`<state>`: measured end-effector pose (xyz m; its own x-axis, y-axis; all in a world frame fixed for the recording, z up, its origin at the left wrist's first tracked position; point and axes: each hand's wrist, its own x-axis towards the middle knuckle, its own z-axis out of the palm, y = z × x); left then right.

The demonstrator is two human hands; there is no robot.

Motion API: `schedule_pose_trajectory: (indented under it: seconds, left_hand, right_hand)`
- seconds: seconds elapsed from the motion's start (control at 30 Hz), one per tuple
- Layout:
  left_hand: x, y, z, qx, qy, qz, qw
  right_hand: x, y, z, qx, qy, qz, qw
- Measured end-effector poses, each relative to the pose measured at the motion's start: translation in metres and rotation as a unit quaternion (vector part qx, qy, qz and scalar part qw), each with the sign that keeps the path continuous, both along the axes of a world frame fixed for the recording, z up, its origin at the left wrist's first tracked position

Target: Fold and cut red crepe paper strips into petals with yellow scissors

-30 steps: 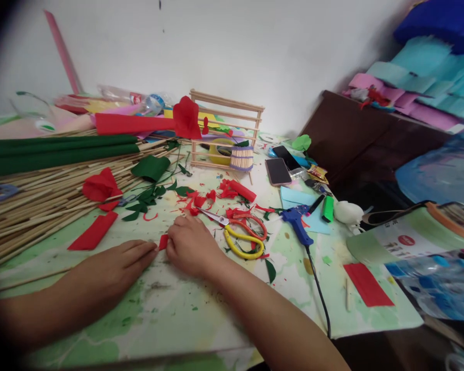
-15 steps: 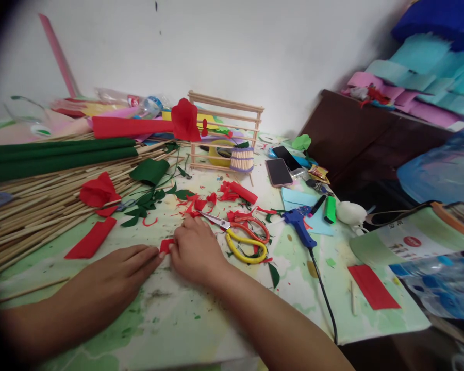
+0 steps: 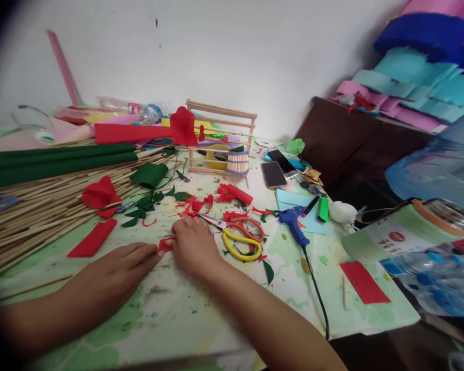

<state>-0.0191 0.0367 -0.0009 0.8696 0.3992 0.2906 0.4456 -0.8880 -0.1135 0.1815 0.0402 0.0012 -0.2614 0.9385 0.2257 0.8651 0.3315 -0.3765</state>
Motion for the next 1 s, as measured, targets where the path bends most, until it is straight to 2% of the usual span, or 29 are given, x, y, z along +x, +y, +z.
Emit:
schedule_pose_trajectory:
  seconds: [0.1, 0.2, 0.43, 0.63, 0.7, 0.87, 1.0]
  left_hand:
    - [0.0, 0.002, 0.002, -0.071, -0.001, 0.017, 0.997]
    - [0.001, 0.006, 0.007, -0.13, -0.013, 0.02, 0.991]
    - [0.001, 0.018, 0.007, -0.186, -0.086, 0.01, 0.979]
    - [0.001, 0.024, 0.007, -0.211, -0.1, 0.118, 0.965]
    - [0.002, 0.026, 0.009, -0.226, -0.107, 0.135, 0.959]
    - [0.001, 0.027, 0.01, -0.257, -0.102, 0.097, 0.956]
    - [-0.001, 0.027, 0.01, -0.199, -0.113, 0.056, 0.972]
  right_hand:
    - [0.001, 0.0, 0.0, -0.013, 0.011, 0.0, 1.0]
    - [0.004, -0.003, 0.002, -0.017, 0.023, 0.035, 0.999]
    - [0.006, -0.007, 0.003, -0.014, 0.042, 0.055, 0.998]
    - [0.007, -0.004, 0.002, -0.028, 0.101, 0.062, 0.993]
    - [0.007, -0.004, 0.001, -0.022, 0.128, 0.073, 0.989]
    - [0.005, -0.006, 0.001, -0.01, 0.14, 0.12, 0.983]
    - [0.002, -0.009, 0.005, 0.004, 0.1, 0.107, 0.989]
